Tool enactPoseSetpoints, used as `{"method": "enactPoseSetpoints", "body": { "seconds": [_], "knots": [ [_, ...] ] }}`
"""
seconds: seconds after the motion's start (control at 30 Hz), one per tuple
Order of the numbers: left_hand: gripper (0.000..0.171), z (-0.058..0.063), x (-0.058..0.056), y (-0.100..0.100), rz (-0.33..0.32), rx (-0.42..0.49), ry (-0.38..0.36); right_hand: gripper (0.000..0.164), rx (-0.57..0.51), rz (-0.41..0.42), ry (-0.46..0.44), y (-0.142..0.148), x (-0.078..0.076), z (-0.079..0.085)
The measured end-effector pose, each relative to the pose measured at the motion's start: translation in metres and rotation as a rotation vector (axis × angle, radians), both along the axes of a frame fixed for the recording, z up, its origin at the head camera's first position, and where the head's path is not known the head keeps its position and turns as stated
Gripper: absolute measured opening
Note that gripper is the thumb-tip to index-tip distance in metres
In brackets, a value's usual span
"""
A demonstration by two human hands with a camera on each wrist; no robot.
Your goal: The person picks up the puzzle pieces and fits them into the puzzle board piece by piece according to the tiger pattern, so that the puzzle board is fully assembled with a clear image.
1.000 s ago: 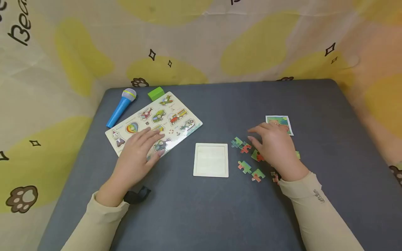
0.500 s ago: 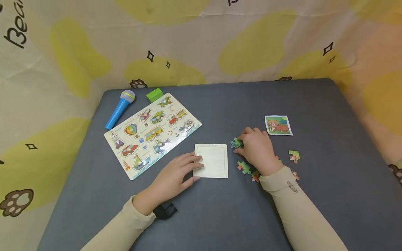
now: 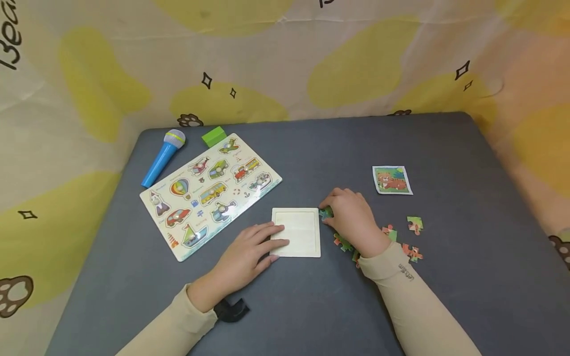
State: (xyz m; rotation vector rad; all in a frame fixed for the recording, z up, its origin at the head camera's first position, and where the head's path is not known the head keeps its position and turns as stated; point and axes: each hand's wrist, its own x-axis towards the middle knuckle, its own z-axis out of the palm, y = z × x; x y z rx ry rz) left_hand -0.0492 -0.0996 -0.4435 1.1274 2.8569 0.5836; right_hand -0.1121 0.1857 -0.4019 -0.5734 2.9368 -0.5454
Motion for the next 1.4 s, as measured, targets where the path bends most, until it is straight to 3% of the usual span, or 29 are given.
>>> {"method": "enactPoseSetpoints", "body": {
  "seconds": [0.23, 0.43, 0.6, 0.73, 0.87, 1.0, 1.13, 1.27, 1.4],
  "knots": [
    [0.037, -0.003, -0.001, 0.002, -0.011, -0.005, 0.043, 0.035, -0.083, -0.010, -0.104, -0.005, -0.005, 0.002],
    [0.037, -0.006, 0.000, 0.000, -0.005, -0.003, 0.056, 0.026, -0.263, -0.024, -0.098, -0.009, -0.006, 0.002],
    [0.038, -0.008, 0.001, 0.000, -0.002, -0.016, 0.031, 0.025, -0.309, 0.066, -0.107, -0.016, -0.002, -0.002],
    [0.039, -0.009, 0.001, 0.001, -0.002, -0.020, 0.010, 0.039, -0.247, 0.181, -0.079, -0.018, -0.001, -0.004],
    [0.038, -0.008, 0.001, 0.000, 0.003, -0.016, 0.012, 0.041, -0.152, 0.205, 0.037, -0.017, 0.004, 0.004],
    [0.038, -0.008, 0.003, -0.002, 0.008, -0.026, 0.015, 0.031, -0.037, 0.206, 0.154, -0.019, 0.020, 0.012],
    [0.038, -0.007, 0.003, -0.004, 0.012, -0.034, 0.019, 0.043, 0.109, 0.271, 0.241, -0.026, 0.042, 0.007],
    [0.038, -0.007, 0.002, -0.003, 0.014, -0.040, 0.023, 0.061, 0.205, 0.270, 0.241, -0.030, 0.055, 0.002],
    [0.038, -0.008, 0.001, -0.001, 0.006, -0.038, 0.017, 0.064, 0.236, 0.207, 0.184, -0.029, 0.060, 0.000]
  ]
}}
